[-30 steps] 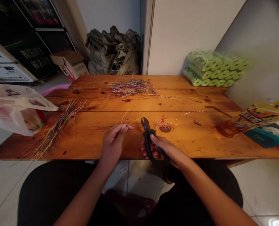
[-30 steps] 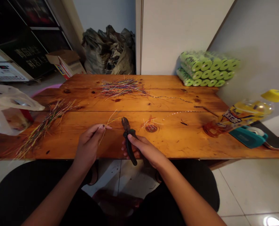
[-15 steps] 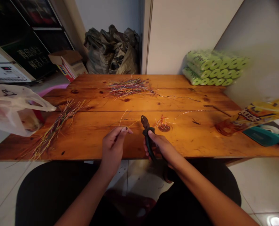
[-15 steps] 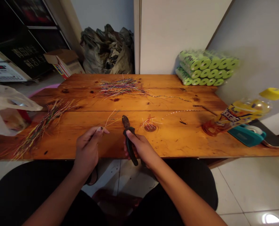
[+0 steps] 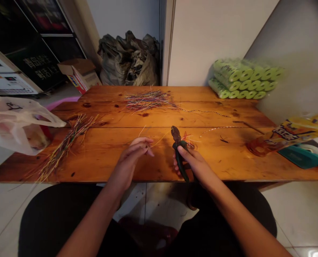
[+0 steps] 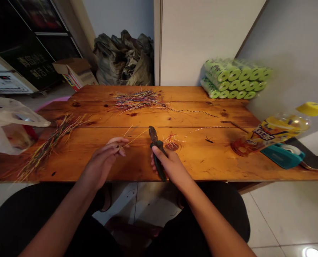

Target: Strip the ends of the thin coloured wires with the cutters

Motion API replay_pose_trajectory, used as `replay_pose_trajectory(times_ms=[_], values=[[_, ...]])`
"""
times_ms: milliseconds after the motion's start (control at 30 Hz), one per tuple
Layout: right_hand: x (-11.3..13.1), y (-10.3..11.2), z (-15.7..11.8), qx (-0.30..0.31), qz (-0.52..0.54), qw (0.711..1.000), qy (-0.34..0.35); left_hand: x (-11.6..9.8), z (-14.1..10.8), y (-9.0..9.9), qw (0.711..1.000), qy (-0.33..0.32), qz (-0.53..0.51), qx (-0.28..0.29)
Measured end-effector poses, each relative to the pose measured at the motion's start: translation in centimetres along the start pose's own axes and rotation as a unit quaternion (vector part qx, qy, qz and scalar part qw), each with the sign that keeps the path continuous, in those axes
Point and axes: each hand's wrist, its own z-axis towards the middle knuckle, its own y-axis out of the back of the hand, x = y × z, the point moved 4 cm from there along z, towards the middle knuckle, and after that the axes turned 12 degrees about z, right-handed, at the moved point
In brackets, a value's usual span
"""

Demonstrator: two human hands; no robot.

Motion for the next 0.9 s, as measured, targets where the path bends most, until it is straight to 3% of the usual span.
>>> replay_pose_trajectory(times_ms=[133,267,433,533,667,900], values=[[0.8,0.2,-0.4,0.002,-0.121,0.99,0.075,-0.1,0.0,-0.4,0.983,0.099,0.025,0.15],[1.1,0.0,-0.9,0.0,-0.253,0.96,0.118,-0.3,-0.4,-0.8,0.972,0.135,-0.005,0.193],[1.3,-0.3,-1.2,-0.012,-0.35,0.924,0.154,-0.5,-0.4,-0.9,0.976,0.134,0.027,0.172],[1.3,-0.3,-1.2,-0.005,-0.345,0.928,0.14,-1.0,-0.2,-0.6,0.981,0.114,0.104,0.116],[1.3,-0.8,-1.4,0.044,-0.31,0.943,0.116,-2.4,-0.1,0.1,0.977,0.033,0.208,0.025],[0.6,-2.0,-2.1,0.101,-0.263,0.956,0.084,-3.1,-0.4,0.5,0.967,-0.009,0.255,0.001]])
